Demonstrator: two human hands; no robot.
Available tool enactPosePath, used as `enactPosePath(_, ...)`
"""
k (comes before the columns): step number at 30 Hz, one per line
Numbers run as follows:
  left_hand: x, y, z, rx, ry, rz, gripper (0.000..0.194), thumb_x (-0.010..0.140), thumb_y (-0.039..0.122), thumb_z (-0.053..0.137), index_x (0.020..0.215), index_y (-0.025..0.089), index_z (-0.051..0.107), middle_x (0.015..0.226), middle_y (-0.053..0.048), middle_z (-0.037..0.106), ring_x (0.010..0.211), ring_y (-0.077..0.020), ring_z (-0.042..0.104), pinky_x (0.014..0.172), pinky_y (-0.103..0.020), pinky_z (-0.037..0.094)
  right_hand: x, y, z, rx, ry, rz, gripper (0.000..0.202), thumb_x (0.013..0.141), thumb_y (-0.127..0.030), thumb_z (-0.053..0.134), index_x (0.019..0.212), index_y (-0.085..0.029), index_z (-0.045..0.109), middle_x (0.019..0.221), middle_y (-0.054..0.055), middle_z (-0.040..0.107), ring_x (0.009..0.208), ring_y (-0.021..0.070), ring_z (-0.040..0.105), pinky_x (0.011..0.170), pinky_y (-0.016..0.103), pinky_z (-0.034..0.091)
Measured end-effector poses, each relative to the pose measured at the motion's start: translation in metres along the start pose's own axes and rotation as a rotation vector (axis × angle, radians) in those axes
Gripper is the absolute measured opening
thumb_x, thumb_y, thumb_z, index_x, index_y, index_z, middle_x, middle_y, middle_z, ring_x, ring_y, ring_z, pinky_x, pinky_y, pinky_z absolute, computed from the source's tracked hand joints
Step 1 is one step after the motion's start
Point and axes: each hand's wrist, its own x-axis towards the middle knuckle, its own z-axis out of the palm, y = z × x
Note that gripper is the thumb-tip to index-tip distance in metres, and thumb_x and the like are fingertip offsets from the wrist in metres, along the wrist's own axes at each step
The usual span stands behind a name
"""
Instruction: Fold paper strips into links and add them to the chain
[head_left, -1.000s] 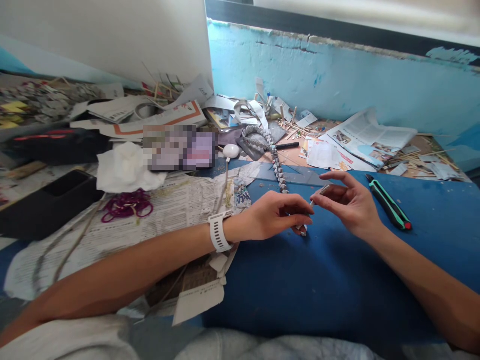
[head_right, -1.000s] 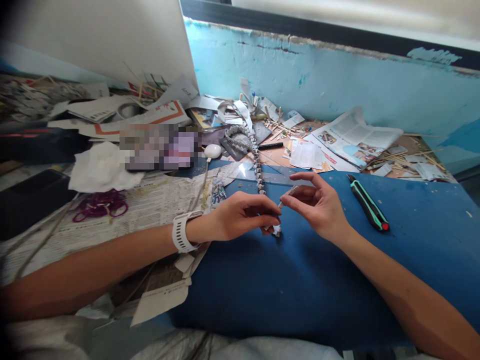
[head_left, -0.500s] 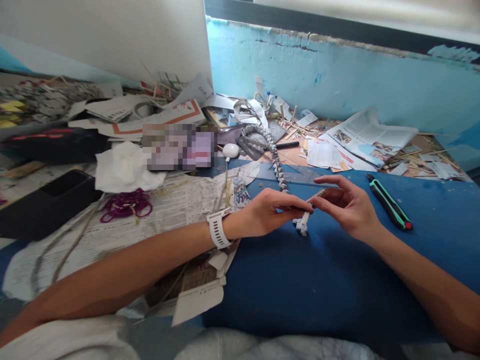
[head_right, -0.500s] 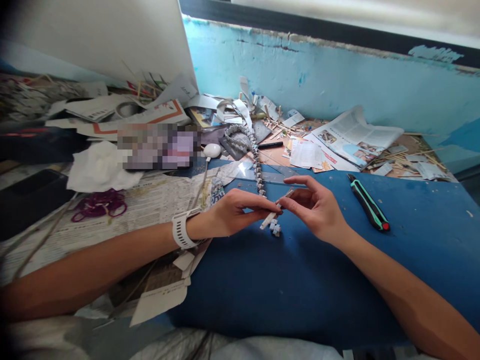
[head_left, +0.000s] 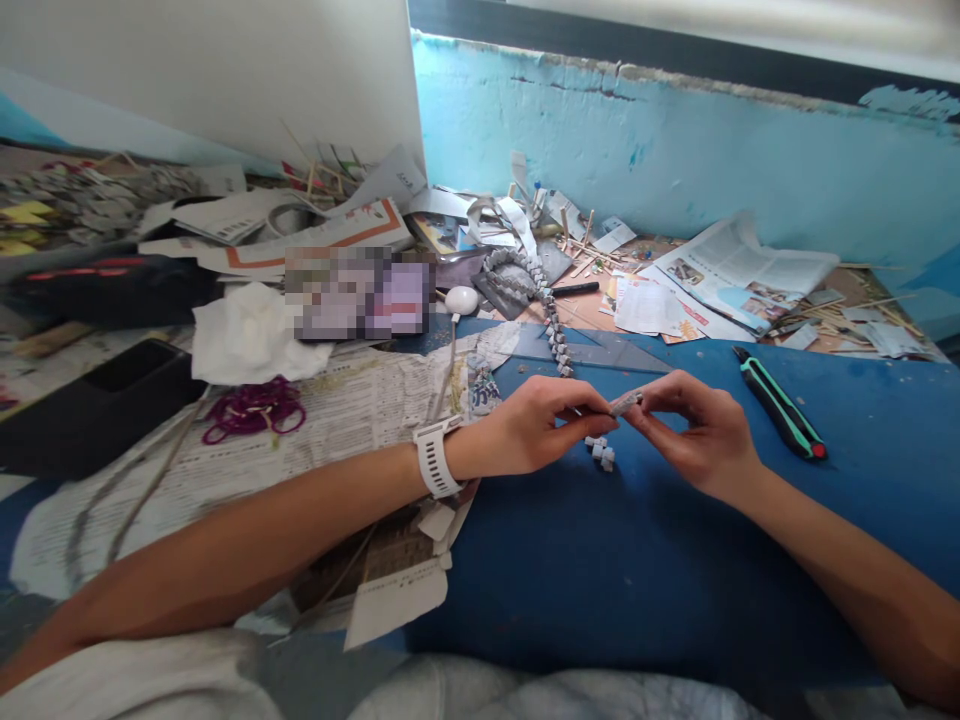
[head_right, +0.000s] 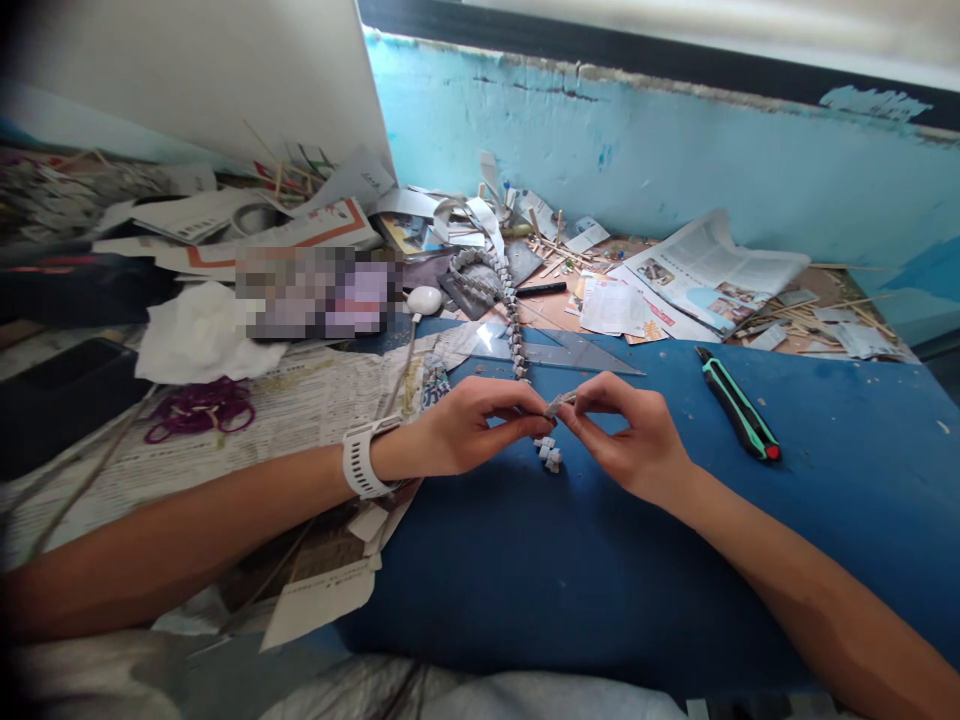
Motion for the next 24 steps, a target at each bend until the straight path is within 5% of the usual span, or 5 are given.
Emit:
enactPosePath(5,-0.002,-0.005,0.002,0.132,0.070,0.100,0.014,0.100,0.026,0.065,0.099,0.015,0.073,0.091,-0.007,0.077,0.079,-0.0141,0.072,0.074,-0.024,0.055,0.003,-0.009,-0.005,0.070,-0.163,-0.015,0.025,0.091,-0.030,0.077,0.115,-0.028,0.072,0.111,0.005,0.079,0.106,0.0264,0.076,0.093,0.043,0.067)
enactPosePath(12,-0.003,-0.013,0.006,0.192,0.123,0.218,0.015,0.101,0.026,0.063,0.104,0.016,0.074,0.101,-0.009,0.078,0.091,-0.0170,0.073,0.084,-0.029,0.057,0.003,-0.005,0.001,0.078,-0.018,-0.001,0.008,0.092,-0.031,0.077,0.099,-0.027,0.079,0.108,0.005,0.081,0.104,0.0282,0.079,0.089,0.044,0.069)
enactPosePath(18,-0.004,-0.007,0.005,0.123,0.207,0.123,0.016,0.100,0.029,0.066,0.106,0.018,0.075,0.096,-0.006,0.079,0.083,-0.0142,0.074,0.073,-0.022,0.058,0.004,-0.008,0.002,0.193,0.042,0.041,0.010,0.088,-0.027,0.082,0.097,-0.029,0.081,0.113,0.005,0.080,0.110,0.0285,0.077,0.093,0.043,0.067)
enactPosePath(24,-0.006,-0.006,0.005,0.102,0.251,0.094,0.016,0.098,0.029,0.068,0.106,0.016,0.073,0.098,-0.007,0.080,0.083,-0.0146,0.076,0.079,-0.023,0.061,0.004,-0.009,0.003,0.222,0.049,0.021,0.014,0.088,-0.022,0.081,0.099,-0.030,0.082,0.114,0.005,0.080,0.112,0.0286,0.076,0.091,0.042,0.067)
